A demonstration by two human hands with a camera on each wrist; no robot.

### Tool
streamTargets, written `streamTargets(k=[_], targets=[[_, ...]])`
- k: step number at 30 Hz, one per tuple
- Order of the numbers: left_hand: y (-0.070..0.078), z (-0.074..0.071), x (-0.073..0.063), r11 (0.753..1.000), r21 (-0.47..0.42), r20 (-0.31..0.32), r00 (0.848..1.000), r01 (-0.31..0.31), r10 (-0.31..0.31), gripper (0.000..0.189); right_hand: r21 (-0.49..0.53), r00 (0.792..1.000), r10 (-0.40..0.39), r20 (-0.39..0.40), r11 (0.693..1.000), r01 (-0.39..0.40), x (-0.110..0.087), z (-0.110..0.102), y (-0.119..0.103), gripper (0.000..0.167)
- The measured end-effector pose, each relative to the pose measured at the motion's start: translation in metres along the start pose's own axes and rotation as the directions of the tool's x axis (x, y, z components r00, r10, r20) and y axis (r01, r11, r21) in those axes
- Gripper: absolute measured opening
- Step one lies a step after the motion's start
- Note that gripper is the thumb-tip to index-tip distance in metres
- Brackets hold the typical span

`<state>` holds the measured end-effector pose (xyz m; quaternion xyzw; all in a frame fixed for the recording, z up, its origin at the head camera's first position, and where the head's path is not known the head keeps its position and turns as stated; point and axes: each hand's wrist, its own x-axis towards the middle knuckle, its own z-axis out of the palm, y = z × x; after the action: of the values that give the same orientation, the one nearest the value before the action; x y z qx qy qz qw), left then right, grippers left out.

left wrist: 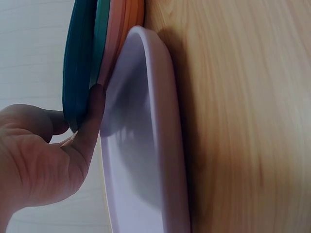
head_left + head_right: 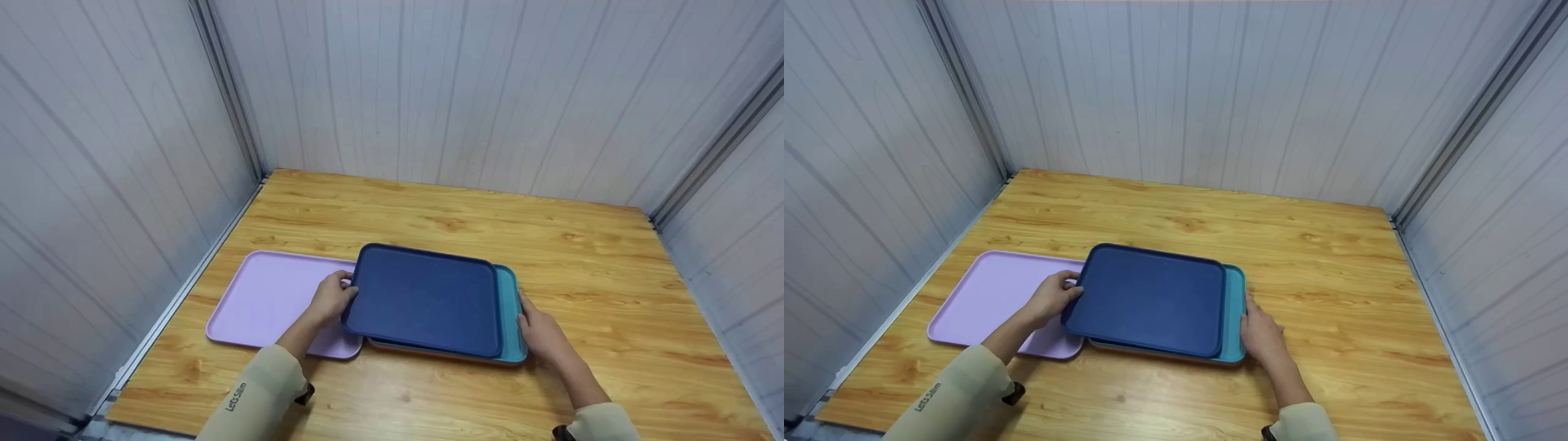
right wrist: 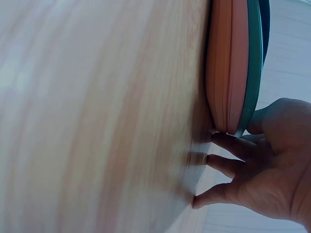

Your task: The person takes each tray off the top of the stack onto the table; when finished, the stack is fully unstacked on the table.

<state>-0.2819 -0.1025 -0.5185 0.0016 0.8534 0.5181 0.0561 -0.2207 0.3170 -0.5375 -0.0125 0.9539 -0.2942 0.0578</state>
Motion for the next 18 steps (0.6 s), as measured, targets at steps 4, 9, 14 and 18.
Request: streamTargets(k=[4,9,14,18], targets=[[-0.003,-0.006,-0.002,0.998,-0.064,0.028,0.999,0.021,-0.019,0.036,-0.001,1.000,0.012,0.001,1.000,-0.012,0.000,0.000,0.000,0.058],[-0.007,-0.015,-0.007,0.971,-0.210,0.165,0.983,0.117,-0.083,0.053,-0.001,1.000,0.008,-0.001,1.000,-0.008,-0.001,0.000,0.000,0.058],[-0.010,-0.028,-0.014,0.936,-0.266,0.326,0.935,0.231,-0.138,0.073,0.006,1.000,0.005,0.001,1.000,-0.005,-0.002,0.000,0.000,0.058],[-0.012,-0.038,-0.020,0.897,-0.329,0.451,0.884,0.295,-0.125,0.089,0.008,1.000,0.001,0.002,1.000,-0.001,-0.001,0.000,-0.001,0.058]])
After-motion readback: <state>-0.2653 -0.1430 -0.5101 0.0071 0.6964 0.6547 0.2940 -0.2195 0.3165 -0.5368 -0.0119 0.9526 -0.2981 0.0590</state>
